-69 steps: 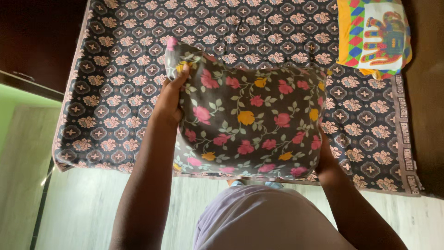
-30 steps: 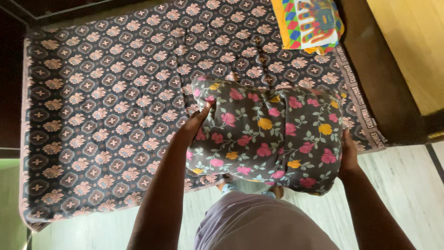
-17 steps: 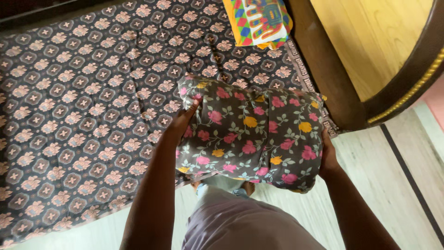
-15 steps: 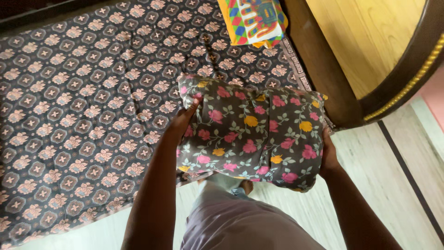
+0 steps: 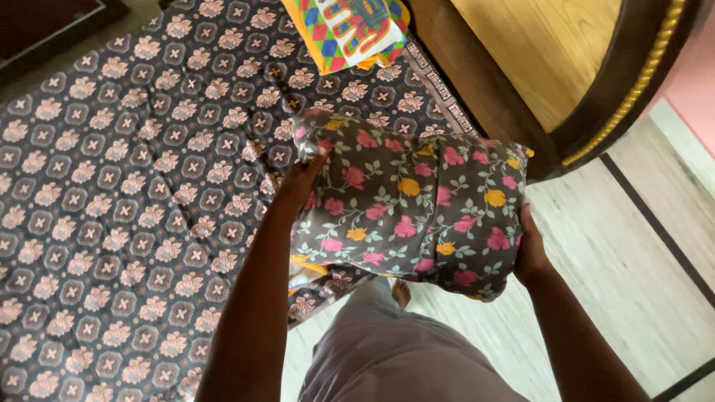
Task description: The person removes a floral pillowcase from a pillow, then folds a colorful patterned pillowcase by hand and places it on a stool.
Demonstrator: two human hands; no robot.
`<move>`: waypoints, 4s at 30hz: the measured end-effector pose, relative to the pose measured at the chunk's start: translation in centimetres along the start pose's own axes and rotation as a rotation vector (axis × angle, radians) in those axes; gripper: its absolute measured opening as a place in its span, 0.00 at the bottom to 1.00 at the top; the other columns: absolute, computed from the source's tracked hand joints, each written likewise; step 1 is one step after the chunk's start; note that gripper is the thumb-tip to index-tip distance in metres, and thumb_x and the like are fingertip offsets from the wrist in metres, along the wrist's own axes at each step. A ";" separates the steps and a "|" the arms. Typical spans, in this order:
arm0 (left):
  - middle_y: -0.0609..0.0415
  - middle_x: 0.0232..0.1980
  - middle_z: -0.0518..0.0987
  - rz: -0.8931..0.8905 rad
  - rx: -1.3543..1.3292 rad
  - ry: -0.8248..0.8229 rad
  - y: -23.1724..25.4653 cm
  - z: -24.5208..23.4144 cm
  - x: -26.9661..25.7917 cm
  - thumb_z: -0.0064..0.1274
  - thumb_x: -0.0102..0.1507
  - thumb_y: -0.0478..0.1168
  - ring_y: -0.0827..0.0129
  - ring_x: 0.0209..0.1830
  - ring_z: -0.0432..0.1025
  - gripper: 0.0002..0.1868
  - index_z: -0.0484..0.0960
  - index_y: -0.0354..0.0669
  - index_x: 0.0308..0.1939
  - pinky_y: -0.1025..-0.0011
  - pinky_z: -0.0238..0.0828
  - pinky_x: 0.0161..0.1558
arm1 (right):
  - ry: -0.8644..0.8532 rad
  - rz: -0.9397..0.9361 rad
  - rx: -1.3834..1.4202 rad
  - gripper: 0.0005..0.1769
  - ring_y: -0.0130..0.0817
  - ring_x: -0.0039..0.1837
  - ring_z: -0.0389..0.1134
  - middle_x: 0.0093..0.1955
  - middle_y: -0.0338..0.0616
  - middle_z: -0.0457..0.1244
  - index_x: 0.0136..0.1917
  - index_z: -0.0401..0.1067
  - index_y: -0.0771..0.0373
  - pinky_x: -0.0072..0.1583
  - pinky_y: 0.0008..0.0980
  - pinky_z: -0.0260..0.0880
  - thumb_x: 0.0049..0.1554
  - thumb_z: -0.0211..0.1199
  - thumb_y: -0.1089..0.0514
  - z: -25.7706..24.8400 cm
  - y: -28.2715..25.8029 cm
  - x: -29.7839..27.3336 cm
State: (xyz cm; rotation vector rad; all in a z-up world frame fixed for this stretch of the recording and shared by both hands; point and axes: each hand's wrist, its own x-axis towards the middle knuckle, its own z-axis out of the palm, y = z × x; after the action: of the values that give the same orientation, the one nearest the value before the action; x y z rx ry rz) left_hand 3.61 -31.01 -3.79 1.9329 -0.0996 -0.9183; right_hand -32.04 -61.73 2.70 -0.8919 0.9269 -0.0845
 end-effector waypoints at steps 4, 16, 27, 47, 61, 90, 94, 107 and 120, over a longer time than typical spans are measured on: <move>0.47 0.48 0.84 0.205 0.041 -0.095 4.2 0.7 4.6 0.51 0.61 0.71 0.66 0.43 0.76 0.42 0.79 0.36 0.58 0.67 0.72 0.46 | 0.026 -0.027 -0.017 0.45 0.42 0.76 0.59 0.77 0.46 0.57 0.80 0.54 0.57 0.73 0.45 0.57 0.61 0.40 0.28 -0.9 1.1 2.3; 0.39 0.35 0.83 0.356 0.340 -0.124 9.3 7.3 16.4 0.49 0.67 0.63 0.53 0.36 0.79 0.31 0.84 0.34 0.44 0.59 0.73 0.42 | 0.350 0.065 0.241 0.35 0.40 0.75 0.59 0.77 0.44 0.58 0.78 0.55 0.59 0.73 0.41 0.58 0.68 0.37 0.37 -4.5 5.8 8.3; 0.38 0.36 0.83 0.522 0.266 -0.089 12.7 12.3 28.0 0.46 0.70 0.57 0.49 0.38 0.78 0.26 0.82 0.34 0.46 0.57 0.71 0.42 | 0.428 0.108 0.268 0.38 0.39 0.76 0.58 0.78 0.43 0.57 0.79 0.54 0.59 0.73 0.40 0.58 0.66 0.35 0.34 -5.2 6.5 14.1; 0.34 0.45 0.82 0.688 0.418 -0.303 9.8 20.5 40.2 0.44 0.68 0.62 0.41 0.47 0.76 0.32 0.79 0.33 0.52 0.52 0.69 0.48 | 0.578 0.164 0.452 0.34 0.38 0.71 0.61 0.73 0.41 0.60 0.77 0.57 0.57 0.71 0.44 0.60 0.67 0.36 0.36 -7.1 11.6 19.6; 0.32 0.42 0.81 0.726 0.530 -0.080 12.1 22.1 40.1 0.45 0.71 0.60 0.37 0.45 0.76 0.29 0.78 0.32 0.45 0.47 0.70 0.46 | 0.584 -0.023 0.283 0.30 0.36 0.63 0.63 0.65 0.40 0.62 0.72 0.63 0.57 0.66 0.42 0.63 0.65 0.45 0.39 -3.1 9.8 18.0; 0.48 0.82 0.49 0.724 1.051 -0.042 9.5 25.2 30.7 0.41 0.61 0.80 0.36 0.79 0.46 0.45 0.56 0.71 0.78 0.25 0.40 0.69 | 0.511 -0.263 -1.327 0.74 0.72 0.84 0.27 0.87 0.60 0.27 0.84 0.38 0.46 0.71 0.80 0.39 0.37 0.71 0.22 -1.8 6.2 25.6; 0.44 0.83 0.48 0.835 0.976 0.079 7.8 25.0 29.7 0.38 0.65 0.76 0.41 0.82 0.45 0.43 0.55 0.67 0.80 0.29 0.39 0.73 | 0.552 -0.349 -1.323 0.71 0.72 0.83 0.31 0.87 0.61 0.31 0.84 0.42 0.46 0.74 0.76 0.39 0.38 0.70 0.23 -1.1 6.3 24.7; 0.41 0.84 0.46 0.520 0.826 0.074 1.1 18.2 16.7 0.41 0.68 0.64 0.46 0.83 0.40 0.38 0.56 0.59 0.79 0.31 0.33 0.73 | 0.436 -0.632 -1.355 0.54 0.66 0.83 0.40 0.84 0.66 0.38 0.83 0.43 0.61 0.75 0.68 0.39 0.57 0.62 0.35 6.1 7.5 19.2; 0.39 0.79 0.54 0.390 0.788 0.301 -10.5 9.6 6.6 0.43 0.68 0.58 0.45 0.78 0.51 0.36 0.60 0.49 0.77 0.40 0.39 0.73 | -0.002 -0.632 -1.397 0.50 0.59 0.80 0.47 0.83 0.61 0.40 0.81 0.45 0.63 0.73 0.56 0.48 0.55 0.65 0.42 11.7 12.4 16.1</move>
State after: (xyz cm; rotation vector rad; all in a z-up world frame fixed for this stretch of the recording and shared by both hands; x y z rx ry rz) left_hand -0.86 -35.16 -18.19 2.6132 -0.7220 -0.3226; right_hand -17.20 -53.05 -13.26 -2.4617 0.5743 0.0442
